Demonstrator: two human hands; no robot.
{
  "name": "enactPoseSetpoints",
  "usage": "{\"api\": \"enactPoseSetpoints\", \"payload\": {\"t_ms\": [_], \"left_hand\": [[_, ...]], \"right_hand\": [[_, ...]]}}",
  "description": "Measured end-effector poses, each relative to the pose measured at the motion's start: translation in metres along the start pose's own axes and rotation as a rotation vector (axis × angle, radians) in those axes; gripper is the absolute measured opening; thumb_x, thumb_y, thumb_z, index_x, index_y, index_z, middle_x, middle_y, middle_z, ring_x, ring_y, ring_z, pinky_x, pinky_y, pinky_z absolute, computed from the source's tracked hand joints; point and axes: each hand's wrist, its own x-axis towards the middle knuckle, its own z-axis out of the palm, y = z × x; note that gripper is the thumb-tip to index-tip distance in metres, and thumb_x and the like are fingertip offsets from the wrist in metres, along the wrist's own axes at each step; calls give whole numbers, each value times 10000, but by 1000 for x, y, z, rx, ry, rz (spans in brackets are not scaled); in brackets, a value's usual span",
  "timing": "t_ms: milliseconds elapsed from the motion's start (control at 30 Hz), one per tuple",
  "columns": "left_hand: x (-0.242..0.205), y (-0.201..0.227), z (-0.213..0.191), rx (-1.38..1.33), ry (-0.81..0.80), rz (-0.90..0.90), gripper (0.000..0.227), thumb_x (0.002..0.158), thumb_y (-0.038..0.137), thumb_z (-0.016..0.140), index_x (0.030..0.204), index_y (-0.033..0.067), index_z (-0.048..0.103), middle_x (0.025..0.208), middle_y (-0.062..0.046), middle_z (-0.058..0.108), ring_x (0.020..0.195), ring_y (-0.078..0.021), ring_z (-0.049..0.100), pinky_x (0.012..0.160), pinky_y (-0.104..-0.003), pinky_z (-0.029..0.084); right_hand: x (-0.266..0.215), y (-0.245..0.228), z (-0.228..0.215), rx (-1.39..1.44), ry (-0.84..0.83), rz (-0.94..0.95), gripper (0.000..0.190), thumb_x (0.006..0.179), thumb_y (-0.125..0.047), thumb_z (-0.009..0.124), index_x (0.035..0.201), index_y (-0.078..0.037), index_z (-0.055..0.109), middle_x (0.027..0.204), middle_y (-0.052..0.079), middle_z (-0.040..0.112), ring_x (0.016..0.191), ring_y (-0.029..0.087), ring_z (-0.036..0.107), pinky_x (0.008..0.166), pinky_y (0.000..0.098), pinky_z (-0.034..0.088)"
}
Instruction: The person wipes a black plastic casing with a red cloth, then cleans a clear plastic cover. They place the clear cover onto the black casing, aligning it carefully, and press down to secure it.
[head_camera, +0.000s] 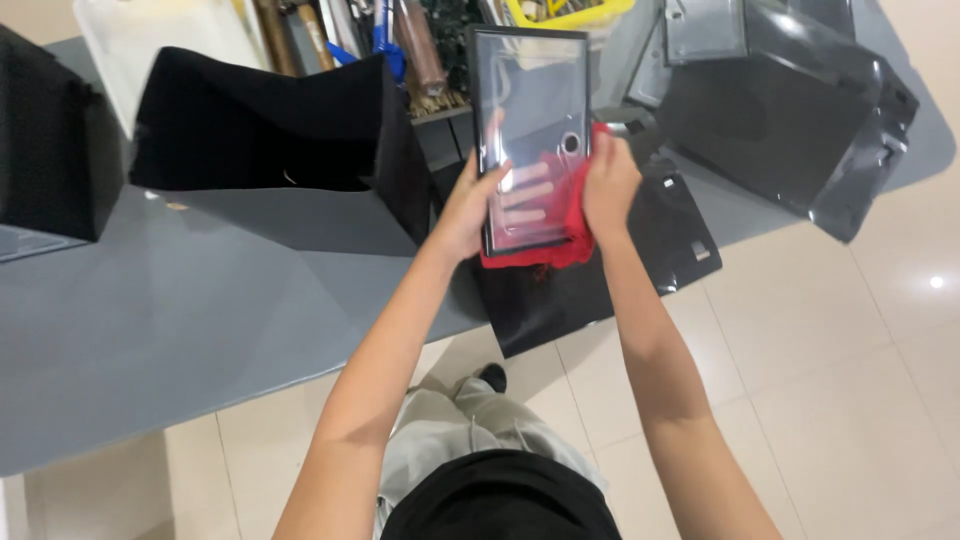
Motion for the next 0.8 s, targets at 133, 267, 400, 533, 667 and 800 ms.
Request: {"api": "enactPoseSetpoints", "payload": {"t_ms": [133, 267, 400, 533, 667, 800], "left_hand": [[-10, 10, 12, 339, 102, 132, 557, 1066, 160, 518, 1569, 228, 287, 1371, -257, 632, 1166, -365, 704, 913, -501, 623], [-22, 36, 35, 407, 74, 344, 428, 1076, 79, 523, 1484, 37, 399, 1322, -246, 672, 1172, -333, 725, 948, -460, 640], [-30, 57, 42, 391, 76, 396, 386, 1076, 63, 539, 1440, 34, 415, 1316, -243, 668, 1169, -336, 721, 962, -474, 649], [-31, 74, 38, 404, 112, 414, 384, 1063, 55, 530, 1428, 28, 415, 1290, -242, 676, 1143, -346, 733, 920, -477, 656], [-36, 90, 33, 397, 112, 359, 369, 1047, 48, 543, 1393, 24, 415, 1251, -244, 690, 1107, -337, 747, 895, -475, 674], [-53, 115, 22, 478, 86, 288, 365, 1031, 39, 550, 1376, 24, 434, 1234, -232, 703, 1057, -331, 758, 858, -453, 678]], "right_hand": [[21, 42, 7, 55, 78, 117, 305, 1131, -289, 549, 1084, -20, 684, 922, 172, 722, 815, 304, 705, 749, 417, 537], [36, 60, 0, 547, -264, 255, 401, 1136, -386, 475, 1354, -64, 573, 1229, 65, 645, 1065, 175, 614, 927, 330, 504], [39, 13, -5, 781, -546, 322, 536, 1134, -464, 410, 1492, -76, 504, 1370, 39, 631, 1241, 171, 617, 1047, 326, 515], [40, -95, -31, 950, -543, 413, 627, 1088, -517, 319, 1422, -37, 546, 1258, 138, 712, 1125, 236, 703, 973, 381, 560], [35, -157, -40, 1136, -577, 288, 430, 1127, -318, 472, 1438, -30, 546, 1240, 186, 694, 1047, 255, 710, 897, 384, 582], [24, -189, -25, 1061, -531, 251, 352, 1135, -139, 582, 1457, -11, 520, 1253, 183, 690, 1009, 245, 705, 852, 373, 591]]}}
